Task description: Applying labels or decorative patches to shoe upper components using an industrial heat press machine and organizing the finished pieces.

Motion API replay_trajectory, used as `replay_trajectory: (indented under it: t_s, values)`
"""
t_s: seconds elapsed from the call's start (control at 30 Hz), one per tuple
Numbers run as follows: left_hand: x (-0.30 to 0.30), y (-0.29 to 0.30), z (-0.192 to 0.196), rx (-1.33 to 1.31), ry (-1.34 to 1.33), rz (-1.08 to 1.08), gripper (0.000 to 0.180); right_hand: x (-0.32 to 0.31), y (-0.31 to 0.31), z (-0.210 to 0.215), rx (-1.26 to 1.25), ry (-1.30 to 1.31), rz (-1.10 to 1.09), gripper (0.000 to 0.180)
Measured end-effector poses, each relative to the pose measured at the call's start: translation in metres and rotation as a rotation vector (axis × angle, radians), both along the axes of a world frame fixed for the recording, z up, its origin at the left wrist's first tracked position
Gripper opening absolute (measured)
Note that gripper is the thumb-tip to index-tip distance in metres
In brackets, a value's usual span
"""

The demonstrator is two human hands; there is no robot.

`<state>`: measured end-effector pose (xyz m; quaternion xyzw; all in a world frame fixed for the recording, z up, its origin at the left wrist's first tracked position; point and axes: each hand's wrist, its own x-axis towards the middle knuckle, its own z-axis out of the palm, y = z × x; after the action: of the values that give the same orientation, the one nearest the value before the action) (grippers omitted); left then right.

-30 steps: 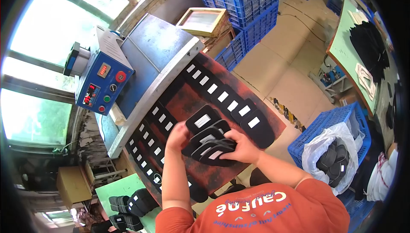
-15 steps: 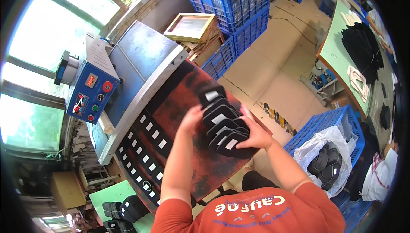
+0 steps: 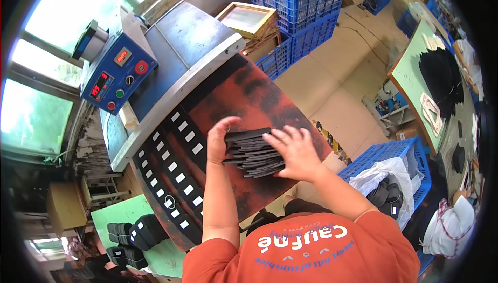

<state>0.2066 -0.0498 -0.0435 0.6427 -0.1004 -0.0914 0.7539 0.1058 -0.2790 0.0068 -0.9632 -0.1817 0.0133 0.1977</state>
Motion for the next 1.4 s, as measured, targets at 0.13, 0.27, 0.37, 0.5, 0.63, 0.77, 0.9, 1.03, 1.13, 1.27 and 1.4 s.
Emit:
replay_trajectory:
  t_s: [0.13,0.27,0.37,0.5,0.63,0.77,0.9,1.03,1.13,1.27,1.4]
  values:
    - [-0.015,-0.026,-0.03,-0.265,0.006,-0.066,0.063,-0.004,-0.01,-0.039,0.57,0.075,0.077,0.11]
    - [-0.011,-0.035,-0.026,-0.322,0.029,-0.043,0.059,0.002,-0.008,-0.03,0.528,0.022,0.078,0.107]
    - [-0.003,-0.034,-0.038,-0.293,0.093,-0.017,0.06,0.016,-0.007,-0.007,0.346,-0.022,0.093,0.105]
    - [-0.004,-0.043,-0.034,-0.164,0.043,-0.147,0.067,0.029,0.004,-0.004,0.047,0.101,0.137,0.101]
    - [-0.016,-0.03,-0.038,-0.478,-0.014,-0.077,0.076,0.021,0.007,-0.003,-0.019,0.046,0.052,0.104]
    - [-0.033,-0.05,-0.022,-0.419,-0.119,0.067,0.071,0.014,0.013,-0.008,-0.231,-0.075,-0.033,0.109]
    - [-0.037,-0.03,0.006,-0.741,0.044,0.114,0.042,0.012,-0.024,0.014,0.493,0.156,-0.115,0.098]
    - [-0.064,-0.028,0.036,-0.819,0.155,-0.134,0.032,-0.029,-0.058,-0.01,2.052,0.836,-0.007,0.066]
    - [-0.098,-0.056,0.057,-0.654,0.322,-0.222,0.03,-0.053,-0.039,-0.058,2.19,0.795,0.037,0.065]
    - [-0.124,-0.04,0.044,-0.469,0.358,-0.175,0.036,-0.098,-0.012,-0.043,2.372,0.931,-0.062,0.058]
    - [-0.147,-0.008,0.022,-0.044,0.316,-0.565,0.019,-0.128,-0.009,-0.068,2.735,0.776,0.365,0.054]
